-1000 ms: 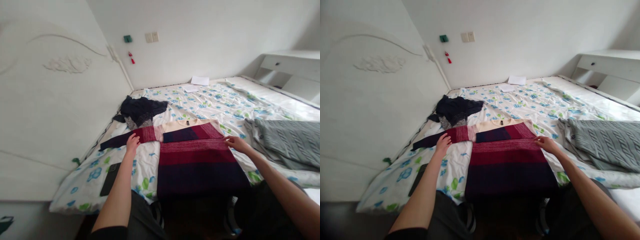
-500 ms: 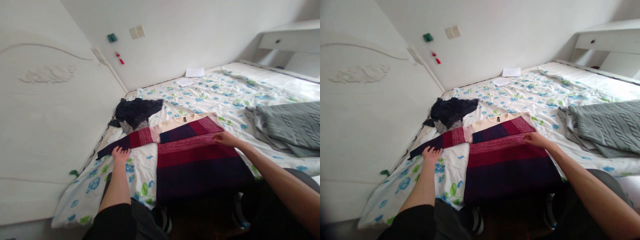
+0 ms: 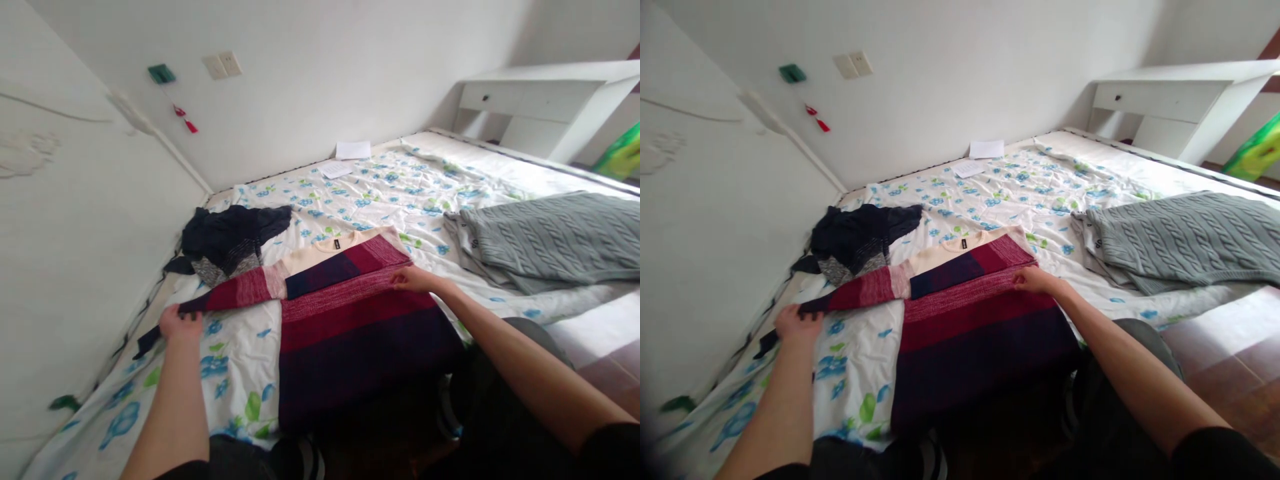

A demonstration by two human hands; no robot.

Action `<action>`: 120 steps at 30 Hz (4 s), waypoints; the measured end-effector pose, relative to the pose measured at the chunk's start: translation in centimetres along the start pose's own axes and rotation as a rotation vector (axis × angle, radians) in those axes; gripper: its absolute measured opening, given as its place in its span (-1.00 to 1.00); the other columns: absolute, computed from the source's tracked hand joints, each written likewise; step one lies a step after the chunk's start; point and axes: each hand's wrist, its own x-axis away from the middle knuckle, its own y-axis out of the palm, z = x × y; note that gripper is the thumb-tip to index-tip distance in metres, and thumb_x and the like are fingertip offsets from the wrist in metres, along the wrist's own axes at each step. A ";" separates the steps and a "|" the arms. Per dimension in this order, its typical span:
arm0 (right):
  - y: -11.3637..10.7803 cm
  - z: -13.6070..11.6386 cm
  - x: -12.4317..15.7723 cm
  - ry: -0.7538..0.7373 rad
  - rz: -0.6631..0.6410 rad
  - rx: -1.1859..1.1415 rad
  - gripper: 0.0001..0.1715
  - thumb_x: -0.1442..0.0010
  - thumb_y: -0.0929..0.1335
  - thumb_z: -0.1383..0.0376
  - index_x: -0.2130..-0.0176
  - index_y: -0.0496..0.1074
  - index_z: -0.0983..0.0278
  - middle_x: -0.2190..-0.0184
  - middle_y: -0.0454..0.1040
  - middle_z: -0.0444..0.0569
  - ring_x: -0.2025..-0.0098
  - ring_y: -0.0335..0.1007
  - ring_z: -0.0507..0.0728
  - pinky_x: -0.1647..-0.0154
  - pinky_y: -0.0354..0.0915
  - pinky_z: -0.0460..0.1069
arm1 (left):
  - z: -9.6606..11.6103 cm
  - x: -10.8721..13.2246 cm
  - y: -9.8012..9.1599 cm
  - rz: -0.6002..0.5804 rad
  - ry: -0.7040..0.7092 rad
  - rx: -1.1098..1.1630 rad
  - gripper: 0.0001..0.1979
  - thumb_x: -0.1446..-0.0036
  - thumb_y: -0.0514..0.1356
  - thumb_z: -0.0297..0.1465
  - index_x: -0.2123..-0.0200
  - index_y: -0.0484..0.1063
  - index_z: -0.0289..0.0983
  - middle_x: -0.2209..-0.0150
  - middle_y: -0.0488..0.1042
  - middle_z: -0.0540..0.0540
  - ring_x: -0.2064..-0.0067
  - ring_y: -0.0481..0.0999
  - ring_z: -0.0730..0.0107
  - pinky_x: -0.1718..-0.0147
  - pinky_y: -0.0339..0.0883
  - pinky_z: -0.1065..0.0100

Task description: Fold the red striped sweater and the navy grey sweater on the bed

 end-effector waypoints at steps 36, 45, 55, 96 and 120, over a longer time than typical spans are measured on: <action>-5.9 11.0 -2.0 0.522 0.348 -0.889 -0.44 -0.28 0.66 0.17 -0.20 0.61 0.19 0.04 0.71 0.08 0.23 0.64 0.09 0.16 0.57 -0.06 | -8.6 15.1 12.8 -0.849 0.777 -1.039 -0.40 -0.21 0.29 -0.39 -0.33 0.63 -0.22 -0.70 0.19 -0.21 -0.70 0.06 -0.38 -0.62 0.08 -0.28; -8.0 7.0 -5.0 0.209 0.495 -1.015 -0.58 -0.47 0.48 0.21 -0.26 0.66 0.15 -0.19 0.69 0.06 -0.10 0.65 0.13 -0.12 0.57 -0.06 | -8.5 10.6 12.1 -0.794 0.552 -1.013 -0.47 -0.24 0.29 -0.20 -0.23 0.61 -0.26 -0.64 0.29 -0.37 -0.61 0.34 -0.19 -0.53 0.29 0.01; -5.8 7.1 -4.0 0.500 0.076 -0.726 -0.61 -0.29 0.70 0.09 0.03 0.72 0.24 -0.02 0.76 0.11 0.15 0.68 0.11 0.02 0.64 -0.04 | -8.7 8.4 11.7 -0.704 0.627 -1.293 -0.66 -0.33 0.10 -0.44 -0.01 0.64 -0.22 -0.20 0.73 -0.29 -0.25 0.70 -0.01 -0.35 0.45 0.14; -5.9 8.3 -6.3 0.349 0.248 -0.265 -0.64 -0.38 0.59 0.06 -0.01 0.82 0.24 0.32 0.76 -0.04 0.27 0.66 0.13 0.19 0.53 -0.10 | -10.0 8.1 15.3 -0.820 0.929 -1.001 -0.66 -0.41 0.22 -0.11 -0.06 0.67 -0.12 -0.12 0.71 -0.23 -0.23 0.64 -0.09 -0.37 0.47 -0.04; -4.5 8.2 -6.4 0.266 0.188 0.067 -0.74 -0.46 0.48 0.18 0.01 0.82 0.16 0.03 0.80 -0.04 0.01 0.69 0.21 -0.08 0.43 -0.04 | -0.4 -2.2 26.8 -1.166 0.514 -1.129 -0.53 0.01 0.27 -0.25 0.03 0.75 -0.20 -0.07 0.79 -0.20 -0.07 0.76 0.00 -0.06 0.65 0.17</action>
